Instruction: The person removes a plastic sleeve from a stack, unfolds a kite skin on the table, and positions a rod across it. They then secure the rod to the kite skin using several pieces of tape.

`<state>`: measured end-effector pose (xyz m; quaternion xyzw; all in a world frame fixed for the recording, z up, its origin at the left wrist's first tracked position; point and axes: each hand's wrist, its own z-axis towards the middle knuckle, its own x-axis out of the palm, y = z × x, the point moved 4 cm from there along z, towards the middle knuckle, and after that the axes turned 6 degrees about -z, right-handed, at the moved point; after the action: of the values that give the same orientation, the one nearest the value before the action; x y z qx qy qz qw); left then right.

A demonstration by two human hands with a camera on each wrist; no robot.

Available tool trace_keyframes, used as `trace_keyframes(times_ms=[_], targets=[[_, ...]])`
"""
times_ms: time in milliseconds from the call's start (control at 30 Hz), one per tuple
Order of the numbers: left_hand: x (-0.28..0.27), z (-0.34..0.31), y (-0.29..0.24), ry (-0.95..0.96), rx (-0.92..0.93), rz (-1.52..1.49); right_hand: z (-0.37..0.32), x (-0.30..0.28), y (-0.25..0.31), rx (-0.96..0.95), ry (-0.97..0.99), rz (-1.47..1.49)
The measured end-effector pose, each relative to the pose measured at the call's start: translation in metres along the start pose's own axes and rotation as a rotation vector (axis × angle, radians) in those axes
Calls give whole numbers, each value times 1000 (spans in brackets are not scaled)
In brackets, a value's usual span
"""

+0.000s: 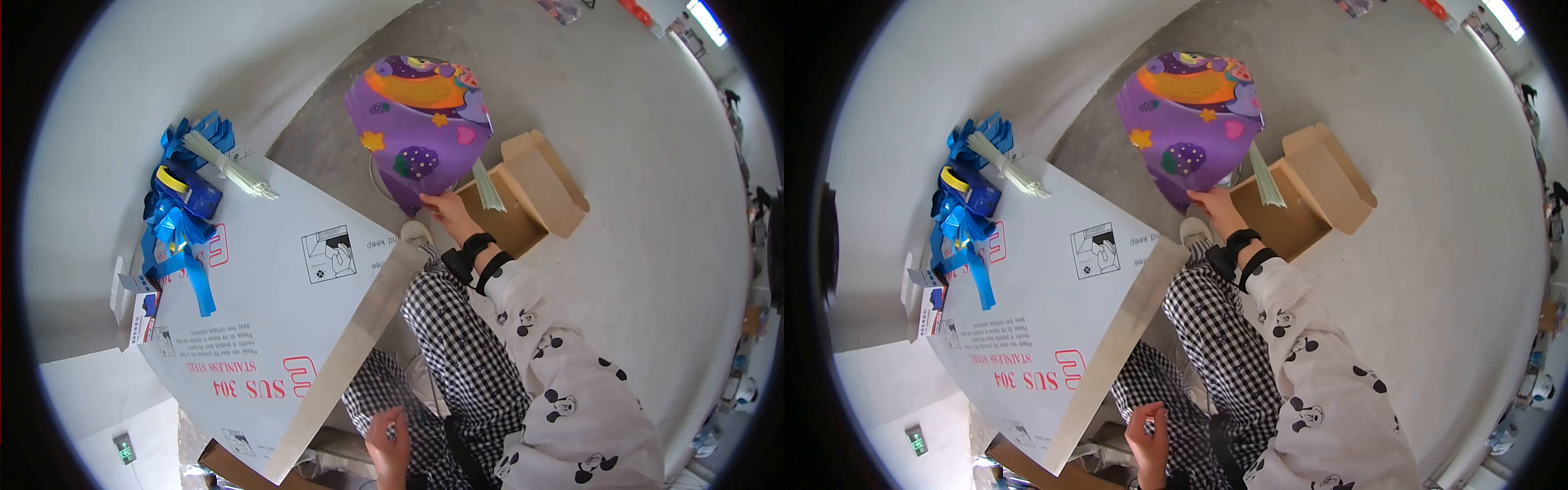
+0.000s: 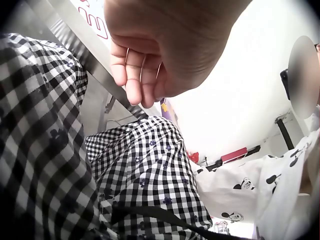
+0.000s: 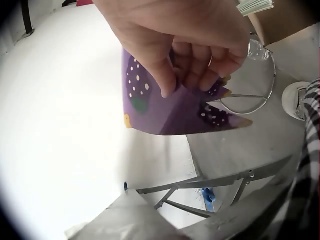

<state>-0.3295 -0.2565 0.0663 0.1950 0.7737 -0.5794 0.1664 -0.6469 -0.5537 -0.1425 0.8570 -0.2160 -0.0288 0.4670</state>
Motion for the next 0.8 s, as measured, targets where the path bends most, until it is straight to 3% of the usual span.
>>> trace_keyframes(times_ms=[200,433,800], targets=[[-3,-1,-1,-5,-1,0,-22,7,28,-91,124,94],[-4,-4,1,-27,10,-9,-19,-18,66,-62,72,324],[-7,-8,3,-60,8,-37,-16,-29,65,4,92,198]])
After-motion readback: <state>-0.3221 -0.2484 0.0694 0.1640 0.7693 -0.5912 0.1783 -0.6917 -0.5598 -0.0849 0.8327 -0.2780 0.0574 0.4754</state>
